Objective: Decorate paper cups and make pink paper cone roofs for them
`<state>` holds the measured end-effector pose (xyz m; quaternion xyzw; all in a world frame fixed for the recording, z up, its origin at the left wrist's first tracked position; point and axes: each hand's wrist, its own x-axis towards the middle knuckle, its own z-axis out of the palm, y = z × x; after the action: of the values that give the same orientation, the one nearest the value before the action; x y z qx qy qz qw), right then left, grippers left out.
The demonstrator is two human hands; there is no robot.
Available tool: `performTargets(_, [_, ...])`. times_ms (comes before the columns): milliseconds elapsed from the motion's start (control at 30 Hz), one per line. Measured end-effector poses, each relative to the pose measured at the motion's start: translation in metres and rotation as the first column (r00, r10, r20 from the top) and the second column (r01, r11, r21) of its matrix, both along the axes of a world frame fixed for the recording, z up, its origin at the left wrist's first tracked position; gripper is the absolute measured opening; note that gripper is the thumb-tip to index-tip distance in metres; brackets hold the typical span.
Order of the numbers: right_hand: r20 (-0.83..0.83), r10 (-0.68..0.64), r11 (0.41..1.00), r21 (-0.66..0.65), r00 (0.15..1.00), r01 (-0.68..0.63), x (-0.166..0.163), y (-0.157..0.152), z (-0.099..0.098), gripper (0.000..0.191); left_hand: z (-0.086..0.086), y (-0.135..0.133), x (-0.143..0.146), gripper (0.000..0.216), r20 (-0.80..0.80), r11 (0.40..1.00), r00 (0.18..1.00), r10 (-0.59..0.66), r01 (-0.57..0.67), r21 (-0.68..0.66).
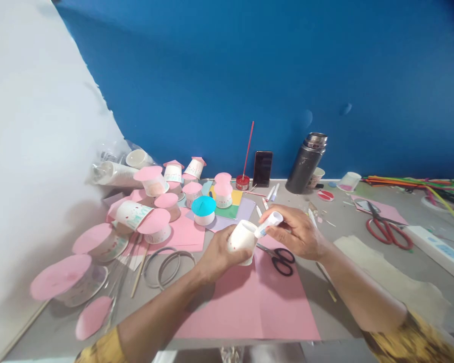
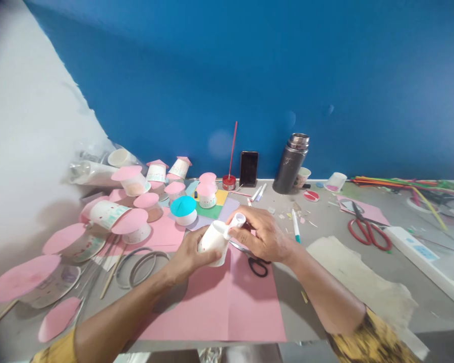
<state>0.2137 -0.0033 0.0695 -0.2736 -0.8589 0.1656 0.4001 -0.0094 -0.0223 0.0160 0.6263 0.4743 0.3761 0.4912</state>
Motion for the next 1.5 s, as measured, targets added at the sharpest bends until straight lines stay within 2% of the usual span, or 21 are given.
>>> performTargets(67, [0.038, -0.019, 1.0, 0.025, 0.999, 0.018, 0.004, 0.003, -0.002, 0.023, -0.002, 0.002, -0.003, 0.035, 0.153, 0.998, 0.988, -0.02, 0.03, -0.061])
performTargets(167, [0.009, -0.13, 0.992, 0.003, 0.991, 0.13, 0.005, 0.006, -0.006, 0.027, -0.005, 0.004, -0.006, 0.043, 0.316, 0.991, 0.948, -0.046, 0.083, -0.106])
performTargets(233, [-0.062, -0.188, 0.98, -0.074, 0.98, 0.183, 0.004, 0.007, -0.009, 0.031, -0.007, 0.004, -0.008, 0.045, 0.344, 0.988, 0.935, -0.083, 0.121, -0.092])
performTargets(300, [-0.137, -0.205, 0.969, -0.165, 0.969, 0.182, 0.002, 0.006, -0.011, 0.036, -0.009, 0.005, -0.009, 0.045, 0.347, 0.983, 0.928, -0.134, 0.169, -0.072])
performTargets(467, [-0.281, -0.21, 0.925, -0.367, 0.937, 0.097, -0.001, 0.005, -0.015, 0.043, -0.013, 0.005, -0.009, 0.048, 0.351, 0.972, 0.917, -0.191, 0.226, -0.062])
performTargets(567, [-0.334, -0.201, 0.904, -0.426, 0.921, 0.043, -0.003, 0.004, -0.016, 0.042, -0.014, 0.005, -0.009, 0.047, 0.361, 0.973, 0.914, -0.186, 0.221, -0.06])
performTargets(700, [-0.343, -0.163, 0.942, -0.333, 0.925, 0.043, -0.008, -0.003, -0.012, 0.038, -0.009, 0.004, -0.007, 0.041, 0.35, 0.983, 0.925, -0.147, 0.175, -0.048])
performTargets(867, [-0.263, -0.067, 0.988, -0.151, 0.962, 0.028, -0.014, -0.013, -0.007, 0.029, 0.003, 0.0, -0.005, 0.031, 0.188, 0.991, 0.974, -0.129, 0.136, -0.02])
performTargets(967, [-0.273, -0.06, 0.986, -0.168, 0.96, 0.014, -0.014, -0.01, -0.01, 0.026, 0.007, -0.002, -0.004, 0.035, 0.185, 0.981, 0.966, -0.182, 0.192, -0.04])
performTargets(1067, [-0.374, -0.118, 0.937, -0.35, 0.92, -0.021, -0.011, -0.002, -0.016, 0.03, 0.008, -0.003, -0.005, 0.039, 0.25, 0.954, 0.933, -0.259, 0.287, -0.086])
performTargets(1167, [-0.519, -0.137, 0.82, -0.537, 0.844, -0.197, -0.011, 0.005, -0.023, 0.037, 0.009, -0.003, -0.006, 0.038, 0.293, 0.929, 0.908, -0.3, 0.348, -0.126])
performTargets(1267, [-0.583, -0.147, 0.724, -0.613, 0.799, -0.314, -0.015, 0.008, -0.027, 0.038, 0.008, -0.003, -0.006, 0.037, 0.32, 0.918, 0.896, -0.307, 0.367, -0.148])
performTargets(1367, [-0.586, -0.18, 0.701, -0.64, 0.79, -0.315, -0.02, 0.007, -0.027, 0.039, 0.008, -0.004, -0.006, 0.037, 0.325, 0.914, 0.895, -0.307, 0.372, -0.16])
performTargets(1500, [-0.566, -0.203, 0.724, -0.636, 0.799, -0.267, -0.023, 0.005, -0.025, 0.04, 0.008, -0.005, -0.006, 0.037, 0.343, 0.903, 0.882, -0.322, 0.395, -0.169])
